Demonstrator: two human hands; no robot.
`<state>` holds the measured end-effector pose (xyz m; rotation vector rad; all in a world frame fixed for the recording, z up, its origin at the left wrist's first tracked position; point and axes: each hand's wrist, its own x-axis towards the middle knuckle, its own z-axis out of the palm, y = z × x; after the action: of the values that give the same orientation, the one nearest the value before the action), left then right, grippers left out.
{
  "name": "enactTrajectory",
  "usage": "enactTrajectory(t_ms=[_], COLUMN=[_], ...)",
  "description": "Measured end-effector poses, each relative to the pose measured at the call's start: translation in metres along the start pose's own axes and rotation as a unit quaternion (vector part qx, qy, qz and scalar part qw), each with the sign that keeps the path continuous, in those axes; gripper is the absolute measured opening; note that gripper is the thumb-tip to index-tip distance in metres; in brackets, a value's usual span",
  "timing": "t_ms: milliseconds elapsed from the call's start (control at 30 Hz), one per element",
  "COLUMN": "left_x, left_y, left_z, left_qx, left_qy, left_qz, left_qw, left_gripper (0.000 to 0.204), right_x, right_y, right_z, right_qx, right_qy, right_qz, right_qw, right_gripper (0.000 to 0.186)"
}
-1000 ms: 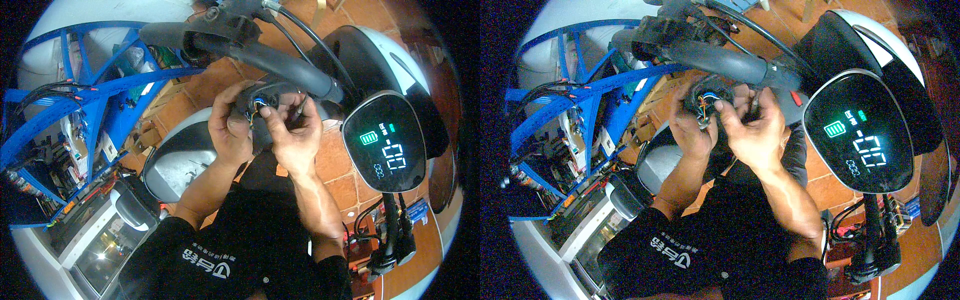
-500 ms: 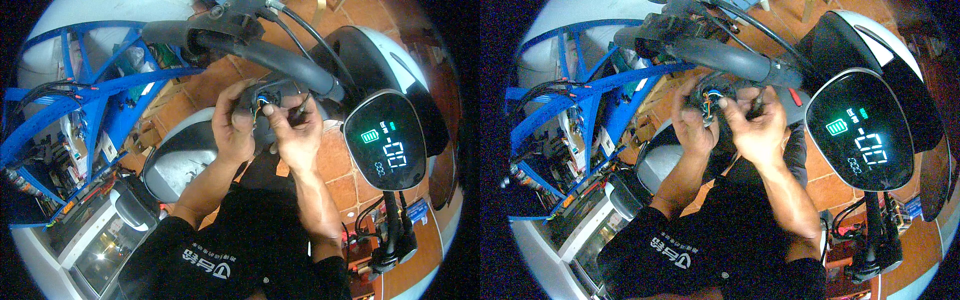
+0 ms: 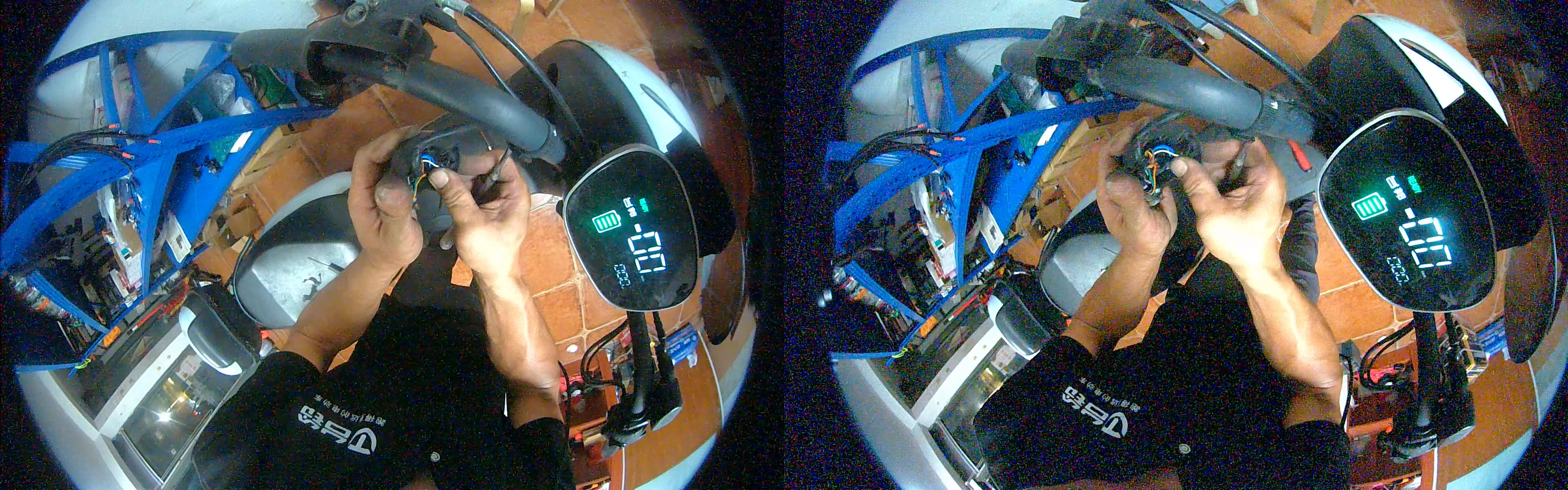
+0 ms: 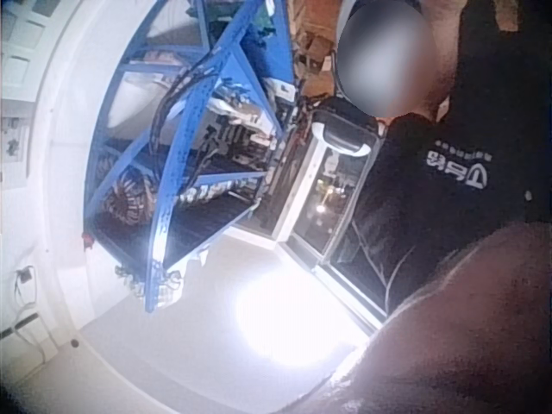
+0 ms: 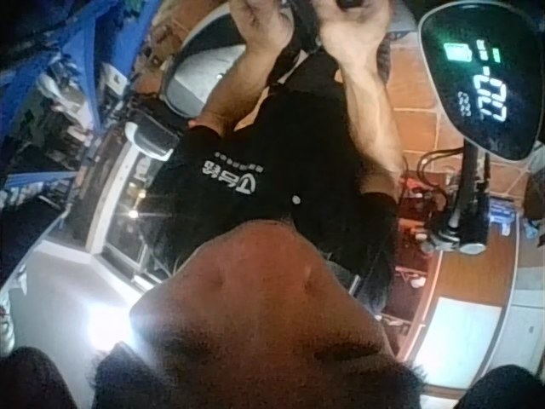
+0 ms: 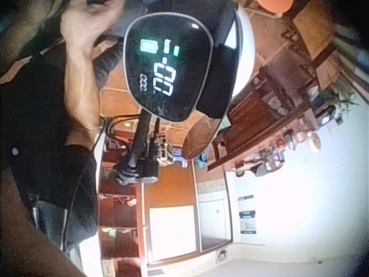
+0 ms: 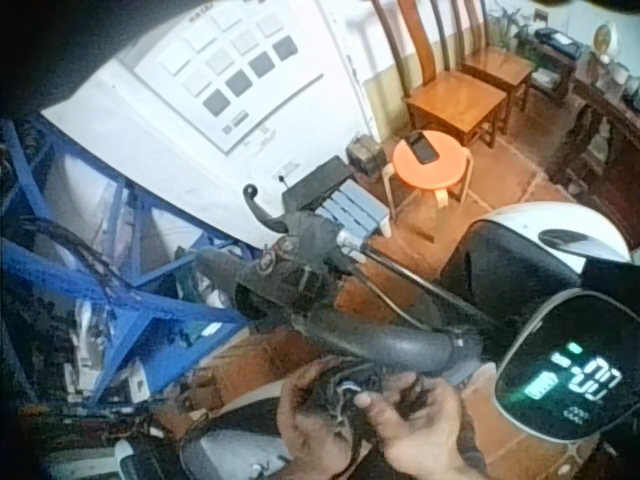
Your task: The person uses a screwdriver to adjust wires inside a small black electrical component attached to an electric scooter's handlebar. They repeatedly loosen and tighten screws while manipulating the internal wiring.
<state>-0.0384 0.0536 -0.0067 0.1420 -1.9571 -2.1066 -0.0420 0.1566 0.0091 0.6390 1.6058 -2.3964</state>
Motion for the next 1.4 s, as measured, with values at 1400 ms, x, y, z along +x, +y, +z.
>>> enactTrajectory(t_ms=[1400], left_x=[0.001], left_y=[0.011], left_z=[0.014], left_qx=[-0.121], left_qy=[0.048], left_qz=[-0.122], left_qw=[0.984], left_gripper=[0.057], right_x=[-0.024], right_y=[0.004], right_z=[-0.021], right_qx=[-0.156], right_qy=[-0.057], right_qz=[-0.076], right_qw=[0.983], right_gripper=[0.037])
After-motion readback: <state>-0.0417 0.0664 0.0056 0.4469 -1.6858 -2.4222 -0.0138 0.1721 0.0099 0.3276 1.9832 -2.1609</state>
